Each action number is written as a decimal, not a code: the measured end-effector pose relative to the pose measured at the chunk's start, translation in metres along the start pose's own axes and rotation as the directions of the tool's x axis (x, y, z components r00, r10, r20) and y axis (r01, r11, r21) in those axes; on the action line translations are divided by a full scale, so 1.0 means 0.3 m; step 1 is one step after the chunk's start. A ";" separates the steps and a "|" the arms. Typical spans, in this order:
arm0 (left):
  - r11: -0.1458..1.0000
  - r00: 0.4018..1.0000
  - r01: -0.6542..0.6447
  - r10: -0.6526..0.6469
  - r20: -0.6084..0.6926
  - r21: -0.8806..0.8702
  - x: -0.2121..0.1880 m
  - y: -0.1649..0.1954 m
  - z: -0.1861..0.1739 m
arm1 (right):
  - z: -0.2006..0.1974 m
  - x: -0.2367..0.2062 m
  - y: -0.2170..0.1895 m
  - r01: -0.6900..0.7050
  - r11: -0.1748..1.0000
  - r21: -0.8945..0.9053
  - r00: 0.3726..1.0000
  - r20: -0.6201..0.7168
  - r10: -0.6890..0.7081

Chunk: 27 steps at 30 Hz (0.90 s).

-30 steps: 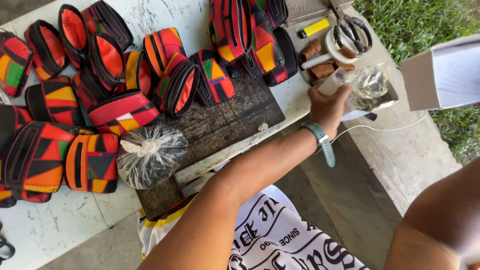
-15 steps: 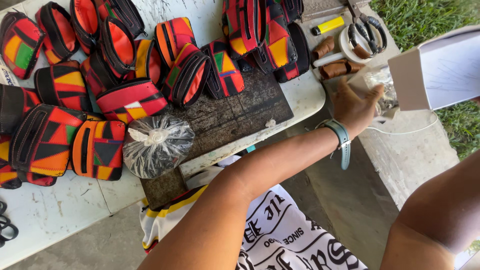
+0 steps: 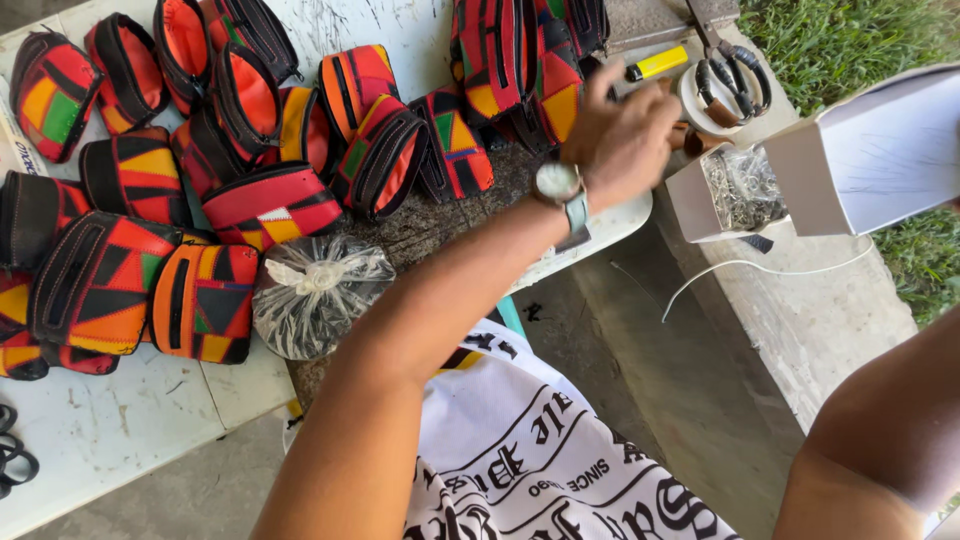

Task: The person holds small colorful fabric coin purses and uses a lighter to burn off loose threads along the seams, turning each purse to treat different edges. They then set finished purses on the table, arrange them in rows, and place them with plastic bags into cardboard boxes.

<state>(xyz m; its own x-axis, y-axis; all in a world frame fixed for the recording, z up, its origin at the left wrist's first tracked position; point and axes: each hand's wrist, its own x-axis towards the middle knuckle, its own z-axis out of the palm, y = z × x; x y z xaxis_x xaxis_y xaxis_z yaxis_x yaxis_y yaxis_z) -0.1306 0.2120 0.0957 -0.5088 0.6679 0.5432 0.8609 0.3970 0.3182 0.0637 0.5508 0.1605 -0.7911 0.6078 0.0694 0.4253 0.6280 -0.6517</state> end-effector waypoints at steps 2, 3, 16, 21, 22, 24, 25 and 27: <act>0.972 0.977 -0.106 0.141 -0.163 0.209 0.040 -0.077 -0.011 | 0.005 0.008 -0.057 0.048 0.998 -0.036 0.999 0.021 -0.048; 0.961 0.985 -0.088 0.124 -0.123 0.261 0.050 -0.101 -0.012 | 0.007 0.008 -0.092 0.077 0.995 -0.060 0.997 0.035 -0.075; 0.946 0.979 -0.147 0.099 0.176 0.289 -0.063 -0.306 -0.287 | 0.384 0.086 -0.679 0.444 0.742 -0.502 0.856 0.483 -0.185; 0.916 0.983 -0.181 0.173 0.053 0.359 -0.119 -0.340 -0.370 | 0.534 0.137 -0.778 0.623 0.626 -0.470 0.728 0.641 -0.243; 0.914 0.984 -0.176 0.171 0.046 0.366 -0.124 -0.341 -0.389 | 0.562 0.148 -0.798 0.634 0.613 -0.471 0.717 0.655 -0.239; 0.908 0.985 -0.173 0.164 0.058 0.382 -0.136 -0.344 -0.431 | 0.633 0.163 -0.835 0.622 0.599 -0.505 0.715 0.678 -0.170; 0.904 0.984 -0.176 0.159 0.077 0.389 -0.145 -0.344 -0.453 | 0.667 0.171 -0.851 0.616 0.589 -0.522 0.714 0.686 -0.138; 0.889 0.977 -0.205 0.163 0.136 0.410 -0.166 -0.341 -0.495 | 0.727 0.179 -0.872 0.573 0.618 -0.538 0.726 0.683 -0.078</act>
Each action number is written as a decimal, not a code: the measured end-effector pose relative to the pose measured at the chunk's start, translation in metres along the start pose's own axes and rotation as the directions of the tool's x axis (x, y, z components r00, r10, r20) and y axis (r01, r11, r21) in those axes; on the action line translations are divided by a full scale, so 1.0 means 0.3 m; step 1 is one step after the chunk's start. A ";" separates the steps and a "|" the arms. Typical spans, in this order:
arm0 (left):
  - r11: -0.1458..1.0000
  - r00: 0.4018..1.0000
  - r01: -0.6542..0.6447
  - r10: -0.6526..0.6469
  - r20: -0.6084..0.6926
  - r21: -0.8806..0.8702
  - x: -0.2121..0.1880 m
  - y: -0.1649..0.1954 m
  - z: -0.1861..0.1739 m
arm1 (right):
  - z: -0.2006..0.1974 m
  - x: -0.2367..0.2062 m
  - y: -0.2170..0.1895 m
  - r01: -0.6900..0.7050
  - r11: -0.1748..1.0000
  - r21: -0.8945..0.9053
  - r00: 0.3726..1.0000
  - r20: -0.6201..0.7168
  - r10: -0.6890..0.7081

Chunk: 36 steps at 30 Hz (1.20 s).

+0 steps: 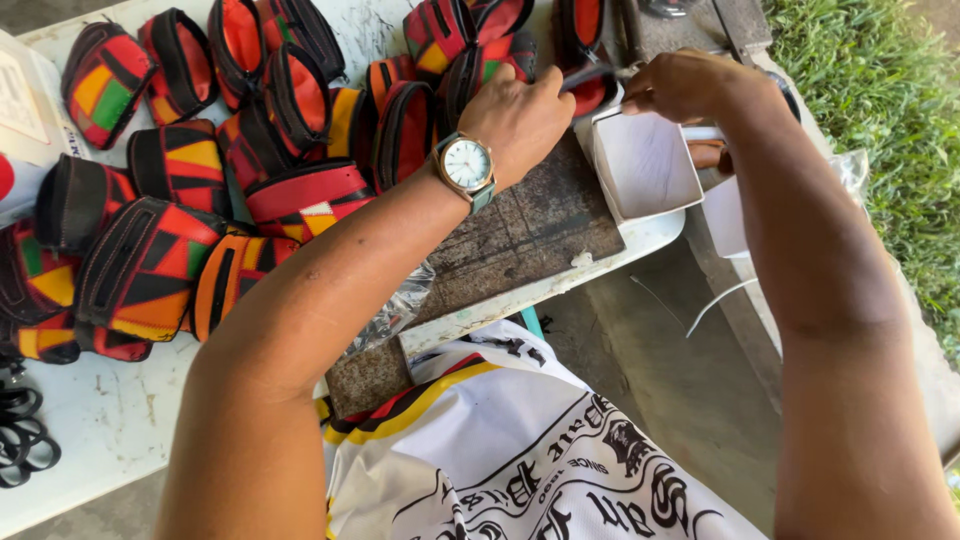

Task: The person holds small colorful fabric coin purses and uses a lighter to burn off loose threads along the seams, turning each purse to treat different edges. They then set finished purses on the table, arrange them in rows, and place them with plastic bags into cardboard boxes.

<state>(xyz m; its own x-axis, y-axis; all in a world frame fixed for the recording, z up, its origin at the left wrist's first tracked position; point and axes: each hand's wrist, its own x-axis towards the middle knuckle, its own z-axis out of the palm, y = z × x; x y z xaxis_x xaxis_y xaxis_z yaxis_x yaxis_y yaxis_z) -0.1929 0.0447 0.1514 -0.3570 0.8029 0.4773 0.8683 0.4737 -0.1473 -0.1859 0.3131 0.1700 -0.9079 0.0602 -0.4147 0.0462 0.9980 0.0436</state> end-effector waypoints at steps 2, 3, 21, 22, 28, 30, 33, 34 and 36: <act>0.998 0.996 -0.060 0.057 0.066 0.034 -0.031 -0.010 -0.034 | 0.012 0.023 -0.019 0.014 0.999 0.035 1.000 -0.011 -0.014; 0.998 0.996 -0.061 0.058 0.073 0.031 -0.050 -0.014 -0.048 | 0.014 0.023 -0.020 0.049 0.997 0.054 0.998 -0.043 -0.047; 0.975 0.982 -0.147 0.125 0.140 0.168 -0.467 -0.117 -0.255 | 0.219 -0.216 -0.114 -0.083 0.997 -0.009 0.944 -0.321 0.076; 0.970 0.977 -0.160 0.130 0.169 0.181 -0.483 -0.101 -0.248 | 0.227 -0.210 -0.115 -0.076 0.997 -0.019 0.938 -0.341 0.066; 0.995 0.995 -0.074 0.069 0.078 0.061 -0.535 -0.067 -0.253 | 0.207 -0.207 -0.039 0.049 0.997 0.054 0.905 -0.425 -0.021; 0.996 0.992 -0.077 0.072 0.106 0.045 -0.532 -0.062 -0.258 | 0.181 -0.207 0.013 -0.016 0.987 0.161 0.930 -0.361 0.074; 0.997 0.981 -0.071 0.063 0.184 0.035 -0.523 -0.054 -0.270 | 0.178 -0.204 0.045 -0.098 0.941 0.324 0.922 -0.326 0.208; 0.998 0.973 -0.064 0.058 0.225 0.019 -0.517 -0.050 -0.276 | 0.185 -0.202 0.040 -0.117 0.920 0.375 0.912 -0.326 0.249; 1.000 0.953 -0.020 0.021 0.302 -0.005 -0.496 -0.028 -0.287 | 0.211 -0.190 -0.001 -0.017 0.970 0.242 0.906 -0.407 0.117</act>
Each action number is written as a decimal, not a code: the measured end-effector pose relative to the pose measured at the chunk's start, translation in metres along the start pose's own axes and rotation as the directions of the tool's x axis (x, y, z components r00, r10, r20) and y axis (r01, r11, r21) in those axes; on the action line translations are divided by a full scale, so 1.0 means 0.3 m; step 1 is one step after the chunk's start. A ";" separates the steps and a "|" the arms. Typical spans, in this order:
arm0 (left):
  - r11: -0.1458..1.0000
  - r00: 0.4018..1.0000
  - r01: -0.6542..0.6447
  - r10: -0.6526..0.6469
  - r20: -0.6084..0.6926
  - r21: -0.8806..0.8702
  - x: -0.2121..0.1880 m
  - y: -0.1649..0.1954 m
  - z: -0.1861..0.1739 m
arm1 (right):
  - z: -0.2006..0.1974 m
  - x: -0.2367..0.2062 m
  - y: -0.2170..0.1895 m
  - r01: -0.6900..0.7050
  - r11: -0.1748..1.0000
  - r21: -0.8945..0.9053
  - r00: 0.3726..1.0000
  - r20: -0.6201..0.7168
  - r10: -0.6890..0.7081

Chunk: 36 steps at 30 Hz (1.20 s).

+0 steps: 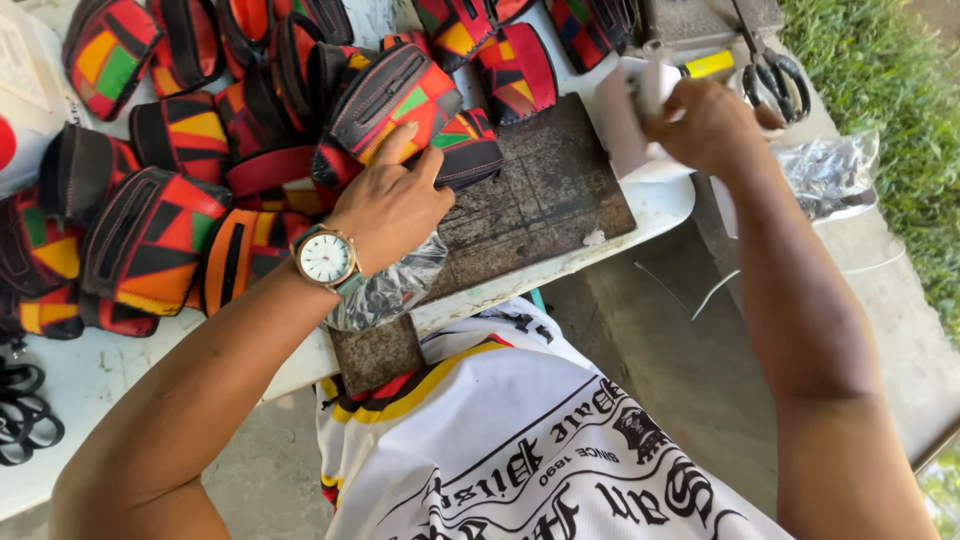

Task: The person holds small colorful fabric coin purses and uses a lighter to burn off loose threads along the seams, turning each purse to treat different edges. They then set finished purses on the table, arrange them in rows, and place them with plastic bags into cardboard boxes.

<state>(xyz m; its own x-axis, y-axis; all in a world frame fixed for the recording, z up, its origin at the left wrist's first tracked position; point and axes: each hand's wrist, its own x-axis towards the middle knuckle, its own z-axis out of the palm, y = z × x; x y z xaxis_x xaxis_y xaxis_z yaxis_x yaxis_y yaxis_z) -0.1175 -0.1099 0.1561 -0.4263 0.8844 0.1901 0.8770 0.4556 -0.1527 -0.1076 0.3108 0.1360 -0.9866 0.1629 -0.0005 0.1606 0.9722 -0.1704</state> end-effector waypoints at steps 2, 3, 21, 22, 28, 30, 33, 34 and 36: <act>0.998 0.997 0.059 -0.057 0.059 -0.038 0.054 0.047 -0.009 | 0.029 -0.012 -0.042 0.013 0.998 -0.068 1.000 0.000 -0.013; 0.994 1.000 0.024 -0.022 0.016 -0.106 0.094 0.081 -0.007 | 0.037 -0.020 -0.062 -0.039 0.995 -0.089 0.999 0.021 0.041; 0.830 0.966 -0.016 -0.131 -0.223 -0.558 0.617 0.359 0.312 | -0.110 0.034 0.340 -0.142 0.851 0.505 0.977 -0.068 0.203; 0.813 0.967 -0.007 -0.143 -0.211 -0.582 0.624 0.367 0.317 | -0.127 0.049 0.371 -0.183 0.865 0.466 0.973 -0.037 0.226; 0.784 0.954 -0.029 -0.164 -0.251 -0.620 0.598 0.405 0.321 | -0.078 0.065 0.324 -0.083 0.981 -0.176 0.979 -0.197 0.048; 0.800 0.975 -0.027 -0.111 -0.191 -0.599 0.573 0.382 0.313 | -0.059 0.050 0.261 -0.011 0.937 -0.350 0.939 -0.325 -0.110; 0.775 0.986 0.038 -0.134 -0.105 -0.631 0.570 0.326 0.302 | -0.083 0.016 0.176 -0.007 0.983 -0.183 0.963 -0.266 -0.043; 0.761 0.984 0.068 -0.158 -0.083 -0.645 0.587 0.301 0.300 | -0.096 0.011 0.147 -0.022 0.997 -0.078 0.986 -0.169 0.008; 0.726 0.951 0.138 -0.288 -0.115 -0.674 0.629 0.265 0.299 | -0.108 0.006 0.089 0.072 0.997 -0.038 0.997 -0.036 -0.074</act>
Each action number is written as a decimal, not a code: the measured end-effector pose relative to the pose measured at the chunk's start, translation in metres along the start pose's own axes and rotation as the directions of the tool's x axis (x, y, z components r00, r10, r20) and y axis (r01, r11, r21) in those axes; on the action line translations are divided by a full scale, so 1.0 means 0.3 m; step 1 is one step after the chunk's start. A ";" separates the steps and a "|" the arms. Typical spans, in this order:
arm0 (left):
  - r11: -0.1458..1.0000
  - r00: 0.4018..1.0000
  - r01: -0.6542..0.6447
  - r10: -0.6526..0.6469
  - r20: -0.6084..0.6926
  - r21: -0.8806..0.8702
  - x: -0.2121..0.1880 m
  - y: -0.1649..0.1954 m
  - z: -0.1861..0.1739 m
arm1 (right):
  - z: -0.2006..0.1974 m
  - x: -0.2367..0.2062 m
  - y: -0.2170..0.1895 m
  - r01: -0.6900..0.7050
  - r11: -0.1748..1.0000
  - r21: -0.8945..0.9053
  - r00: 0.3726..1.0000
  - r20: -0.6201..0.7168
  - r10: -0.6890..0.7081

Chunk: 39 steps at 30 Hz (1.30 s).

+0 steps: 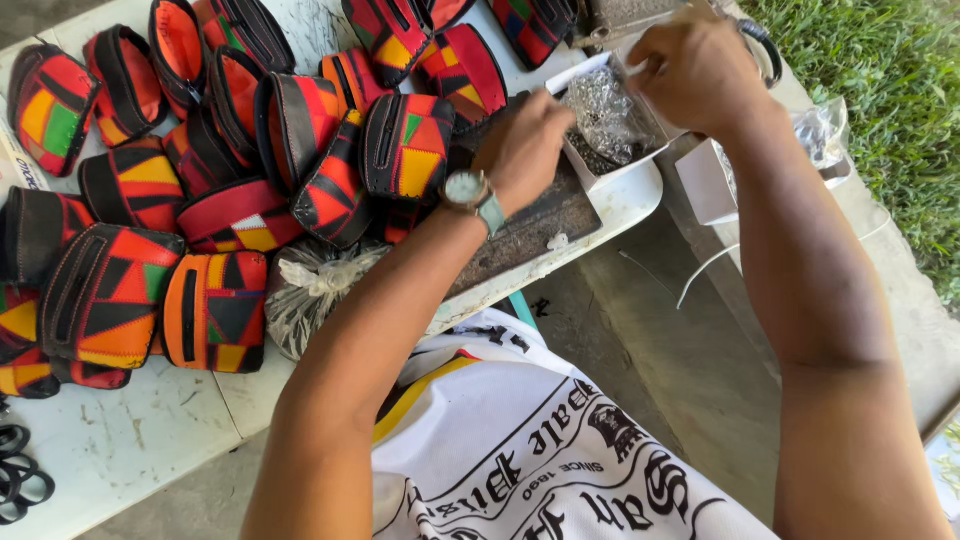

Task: The person holds small colorful fabric coin purses and uses a lighter to burn off loose threads along the seams, turning each purse to treat different edges. They then set finished purses on the table, arrange them in rows, and place them with plastic bags into cardboard boxes.

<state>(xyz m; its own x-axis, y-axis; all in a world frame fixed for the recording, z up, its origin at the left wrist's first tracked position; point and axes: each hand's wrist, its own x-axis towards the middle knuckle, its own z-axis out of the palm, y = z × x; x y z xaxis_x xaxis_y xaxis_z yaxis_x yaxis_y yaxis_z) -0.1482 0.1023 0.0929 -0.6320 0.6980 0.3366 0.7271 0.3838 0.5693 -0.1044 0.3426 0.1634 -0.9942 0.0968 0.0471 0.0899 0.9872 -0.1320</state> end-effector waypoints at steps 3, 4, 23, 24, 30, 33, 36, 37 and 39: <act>0.992 1.000 0.029 -0.029 -0.006 0.121 0.039 -0.005 0.006 | 0.025 0.010 -0.061 0.233 0.958 -0.167 0.972 0.062 -0.226; 0.981 0.999 0.024 -0.028 0.018 0.195 0.041 -0.006 0.006 | 0.041 0.012 -0.067 0.222 0.949 -0.224 0.975 0.046 -0.217; 0.998 0.993 0.062 -0.065 0.100 0.028 0.114 0.007 0.096 | 0.109 -0.018 -0.021 0.320 0.942 -0.098 0.929 -0.161 -0.333; 0.993 0.985 0.093 -0.102 0.139 0.069 0.122 0.004 0.101 | 0.115 -0.016 -0.017 0.316 0.946 -0.078 0.930 -0.173 -0.325; 0.961 0.967 0.165 -0.202 0.155 0.223 0.178 0.029 0.162 | 0.118 0.010 0.060 0.384 0.919 0.091 0.894 -0.285 -0.345; 0.975 0.994 0.060 -0.077 0.072 0.215 0.173 0.017 0.173 | 0.096 0.008 0.081 0.376 0.910 0.172 0.900 -0.302 -0.315; 0.987 0.999 0.029 -0.036 0.040 0.157 0.157 -0.007 0.151 | 0.071 0.015 0.093 0.393 0.901 0.182 0.890 -0.323 -0.323; 0.991 0.998 0.030 -0.036 0.044 0.129 0.149 -0.009 0.143 | 0.065 0.015 0.100 0.402 0.894 0.198 0.884 -0.337 -0.323; 0.995 0.992 0.100 -0.102 0.068 0.024 0.136 -0.006 0.126 | 0.056 0.018 0.121 0.407 0.888 0.214 0.878 -0.359 -0.316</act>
<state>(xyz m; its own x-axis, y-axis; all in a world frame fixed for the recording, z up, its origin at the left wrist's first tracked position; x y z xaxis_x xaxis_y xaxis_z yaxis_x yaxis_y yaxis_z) -0.1652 0.1529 0.0772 -0.6829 0.6949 0.2253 0.6664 0.4664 0.5817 -0.1075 0.3769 0.1421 -0.8801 -0.1812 0.4389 -0.3376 0.8887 -0.3101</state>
